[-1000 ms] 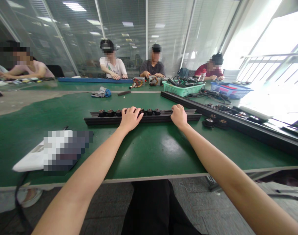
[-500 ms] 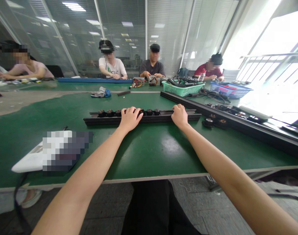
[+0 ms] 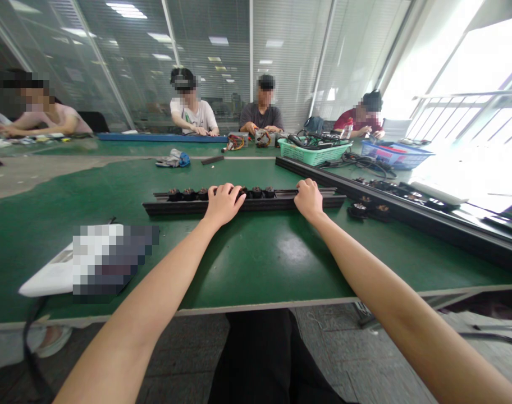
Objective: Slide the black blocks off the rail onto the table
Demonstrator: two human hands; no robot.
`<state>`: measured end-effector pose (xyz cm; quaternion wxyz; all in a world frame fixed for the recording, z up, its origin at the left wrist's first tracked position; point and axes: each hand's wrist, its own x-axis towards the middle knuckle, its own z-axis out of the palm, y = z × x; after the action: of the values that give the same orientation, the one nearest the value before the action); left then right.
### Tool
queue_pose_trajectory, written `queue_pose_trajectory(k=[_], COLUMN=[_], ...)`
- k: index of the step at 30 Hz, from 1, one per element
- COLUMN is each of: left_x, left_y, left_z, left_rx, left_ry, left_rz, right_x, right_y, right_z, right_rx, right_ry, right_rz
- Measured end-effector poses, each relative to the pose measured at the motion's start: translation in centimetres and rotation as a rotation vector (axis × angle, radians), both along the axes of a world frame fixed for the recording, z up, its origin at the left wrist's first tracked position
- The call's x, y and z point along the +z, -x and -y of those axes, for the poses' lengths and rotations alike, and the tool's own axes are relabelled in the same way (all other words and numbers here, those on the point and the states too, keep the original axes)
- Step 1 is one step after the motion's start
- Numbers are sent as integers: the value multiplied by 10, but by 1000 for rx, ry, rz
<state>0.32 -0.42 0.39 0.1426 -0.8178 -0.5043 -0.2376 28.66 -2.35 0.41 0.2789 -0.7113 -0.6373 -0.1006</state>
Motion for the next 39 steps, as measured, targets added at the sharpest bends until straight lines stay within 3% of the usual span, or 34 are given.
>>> queue_pose_trajectory(k=[39], left_x=[0], left_y=[0], left_z=[0], left_rx=[-3], left_ry=[-7], left_rz=[-5], right_x=[2], right_y=[-4], right_z=[0], right_rx=[-48], right_ry=[10], right_rz=[47])
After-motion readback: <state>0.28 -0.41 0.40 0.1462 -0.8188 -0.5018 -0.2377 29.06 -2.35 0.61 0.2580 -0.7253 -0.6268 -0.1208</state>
